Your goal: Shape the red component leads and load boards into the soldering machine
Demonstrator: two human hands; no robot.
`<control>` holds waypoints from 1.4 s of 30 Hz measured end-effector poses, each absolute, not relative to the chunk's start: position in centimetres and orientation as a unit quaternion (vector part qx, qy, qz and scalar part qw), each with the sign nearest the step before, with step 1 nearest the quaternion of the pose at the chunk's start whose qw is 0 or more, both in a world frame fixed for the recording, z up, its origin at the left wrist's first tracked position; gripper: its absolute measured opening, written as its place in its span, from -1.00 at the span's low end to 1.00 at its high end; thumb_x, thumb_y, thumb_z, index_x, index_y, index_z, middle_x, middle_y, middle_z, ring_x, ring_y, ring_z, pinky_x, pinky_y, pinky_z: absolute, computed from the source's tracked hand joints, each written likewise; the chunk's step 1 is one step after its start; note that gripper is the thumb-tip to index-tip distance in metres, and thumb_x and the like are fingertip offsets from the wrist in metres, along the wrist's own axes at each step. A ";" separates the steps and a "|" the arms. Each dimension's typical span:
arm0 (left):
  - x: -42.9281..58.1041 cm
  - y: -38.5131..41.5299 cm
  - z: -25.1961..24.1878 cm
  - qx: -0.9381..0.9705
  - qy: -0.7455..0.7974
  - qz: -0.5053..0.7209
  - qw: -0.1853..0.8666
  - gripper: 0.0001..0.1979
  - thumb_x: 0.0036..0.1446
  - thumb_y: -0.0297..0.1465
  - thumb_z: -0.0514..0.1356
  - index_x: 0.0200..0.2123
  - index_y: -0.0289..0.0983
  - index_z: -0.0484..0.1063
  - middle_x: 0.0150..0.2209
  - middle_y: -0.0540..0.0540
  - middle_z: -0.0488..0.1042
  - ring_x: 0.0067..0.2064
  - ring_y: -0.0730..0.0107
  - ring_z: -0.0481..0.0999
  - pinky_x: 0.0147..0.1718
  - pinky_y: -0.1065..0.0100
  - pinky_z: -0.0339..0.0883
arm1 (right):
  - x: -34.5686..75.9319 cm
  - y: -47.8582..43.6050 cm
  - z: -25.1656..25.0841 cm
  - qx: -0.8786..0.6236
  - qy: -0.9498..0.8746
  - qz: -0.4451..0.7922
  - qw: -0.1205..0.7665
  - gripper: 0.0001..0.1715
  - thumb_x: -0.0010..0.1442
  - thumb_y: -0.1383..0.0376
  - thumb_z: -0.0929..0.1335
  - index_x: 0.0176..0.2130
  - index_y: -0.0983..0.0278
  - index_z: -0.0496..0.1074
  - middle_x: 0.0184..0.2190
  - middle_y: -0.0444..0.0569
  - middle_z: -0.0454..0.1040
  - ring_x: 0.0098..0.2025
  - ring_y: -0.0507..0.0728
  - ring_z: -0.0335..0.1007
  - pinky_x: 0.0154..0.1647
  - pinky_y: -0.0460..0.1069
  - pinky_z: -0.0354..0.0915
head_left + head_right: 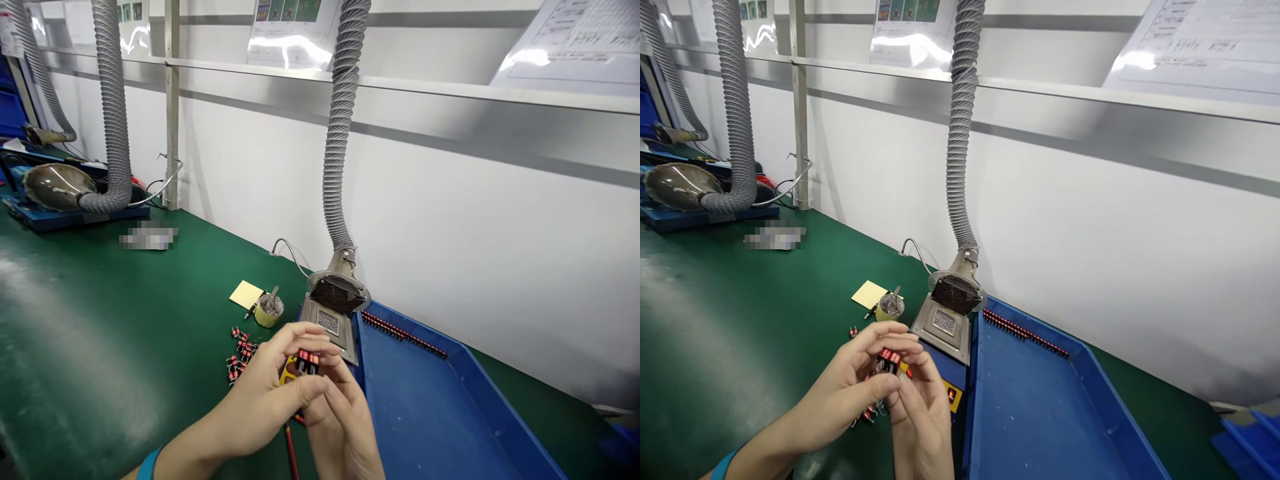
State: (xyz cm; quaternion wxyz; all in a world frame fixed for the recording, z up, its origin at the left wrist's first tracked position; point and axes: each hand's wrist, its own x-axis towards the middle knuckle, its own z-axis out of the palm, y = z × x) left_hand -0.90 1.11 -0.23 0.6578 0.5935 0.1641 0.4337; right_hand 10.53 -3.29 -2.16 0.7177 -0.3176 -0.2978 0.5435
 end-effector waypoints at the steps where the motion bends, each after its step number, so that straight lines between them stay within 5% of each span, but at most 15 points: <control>1: -0.8 1.1 -0.2 0.604 0.184 0.424 0.649 -0.58 0.16 -0.45 0.24 0.08 -0.07 0.35 0.06 -0.03 0.44 0.10 0.33 0.39 0.08 0.34 0.25 | 10.0 -3.3 -2.1 -0.313 -0.275 0.557 0.718 -0.65 -0.05 0.15 0.55 -0.22 0.14 0.54 -0.22 -0.07 0.54 -0.18 0.15 0.50 -0.07 0.06 0.40; 4: -0.8 1.4 0.0 0.618 0.218 0.425 0.624 -0.66 0.11 -0.44 0.26 -0.01 -0.12 0.50 0.06 -0.05 0.49 0.11 0.24 0.42 0.13 0.24 0.26 | 9.4 -3.3 -2.1 -0.323 -0.249 0.552 0.727 -0.69 -0.06 0.17 0.56 -0.26 0.12 0.55 -0.27 -0.09 0.54 -0.23 0.12 0.51 -0.08 0.03 0.41; 9: -1.1 2.3 0.4 0.578 0.206 0.473 0.633 -0.89 0.03 -0.41 0.31 -0.35 -0.26 0.64 -0.24 -0.12 0.64 -0.05 0.18 0.56 -0.01 0.24 0.42 | 10.1 -2.9 -3.3 -0.375 -0.284 0.479 0.741 -0.78 -0.05 0.22 0.56 -0.34 0.17 0.56 -0.32 -0.08 0.54 -0.23 0.08 0.50 -0.17 -0.07 0.43; 15: -1.4 2.8 0.3 0.494 0.214 0.538 0.649 -0.82 0.07 -0.38 0.31 -0.55 -0.29 0.57 -0.54 -0.02 0.56 -0.46 0.43 0.49 -0.19 0.31 0.44 | 10.3 -2.8 -3.9 -0.384 -0.347 0.485 0.705 -0.82 -0.06 0.24 0.56 -0.39 0.19 0.58 -0.31 -0.01 0.57 -0.16 0.15 0.50 -0.12 -0.02 0.42; 19: -2.6 3.5 0.7 0.440 0.226 0.606 0.622 -0.85 0.08 -0.32 0.33 -0.46 -0.27 0.59 -0.44 -0.03 0.60 -0.27 0.38 0.55 -0.11 0.37 0.39 | 9.8 -3.1 -2.6 -0.377 -0.320 0.524 0.694 -0.80 -0.08 0.23 0.57 -0.41 0.22 0.56 -0.34 -0.05 0.55 -0.32 0.07 0.48 -0.24 -0.08 0.42; 23: -3.5 3.9 1.1 0.592 0.221 0.457 0.625 -0.79 0.02 -0.36 0.36 -0.22 -0.25 0.60 -0.19 -0.09 0.60 -0.09 0.26 0.52 -0.07 0.32 0.36 | 10.2 -2.9 -2.7 -0.374 -0.301 0.529 0.699 -0.80 -0.06 0.23 0.57 -0.38 0.19 0.56 -0.32 -0.10 0.56 -0.29 0.02 0.49 -0.20 -0.14 0.40; 27: -2.3 3.4 0.7 0.590 0.198 0.432 0.653 -0.94 -0.04 -0.45 0.36 -0.43 -0.32 0.59 -0.35 -0.08 0.57 -0.28 0.38 0.51 -0.27 0.41 0.36 | 11.6 -2.4 -4.3 -0.368 -0.341 0.521 0.691 -0.83 0.01 0.25 0.54 -0.31 0.15 0.58 -0.33 -0.09 0.57 -0.25 0.05 0.52 -0.19 -0.10 0.43; 31: -0.5 2.6 0.2 0.416 0.206 0.499 0.732 -0.79 -0.08 -0.32 0.43 -0.50 -0.35 0.54 -0.52 -0.03 0.54 -0.48 0.52 0.46 -0.45 0.51 0.32 | 12.3 -2.1 -5.3 -0.378 -0.383 0.491 0.685 -0.82 0.00 0.25 0.54 -0.30 0.15 0.59 -0.26 -0.01 0.59 -0.16 0.15 0.53 -0.10 0.01 0.44; 38: -1.3 3.3 0.7 0.266 0.178 0.641 0.698 -0.75 -0.19 -0.26 0.51 -0.52 -0.25 0.55 -0.51 0.05 0.56 -0.36 0.55 0.54 -0.22 0.56 0.39 | 10.2 -2.6 -3.3 -0.392 -0.310 0.506 0.703 -0.76 -0.12 0.19 0.59 -0.42 0.21 0.59 -0.33 -0.05 0.57 -0.27 0.06 0.50 -0.19 -0.10 0.44; 42: -2.5 4.1 0.8 0.424 0.201 0.547 0.693 -0.78 -0.11 -0.30 0.47 -0.38 -0.26 0.62 -0.36 -0.05 0.63 -0.25 0.47 0.54 -0.19 0.53 0.38 | 9.5 -2.8 -2.1 -0.396 -0.263 0.512 0.715 -0.68 -0.23 0.18 0.62 -0.45 0.23 0.57 -0.36 -0.09 0.55 -0.35 0.03 0.49 -0.25 -0.12 0.45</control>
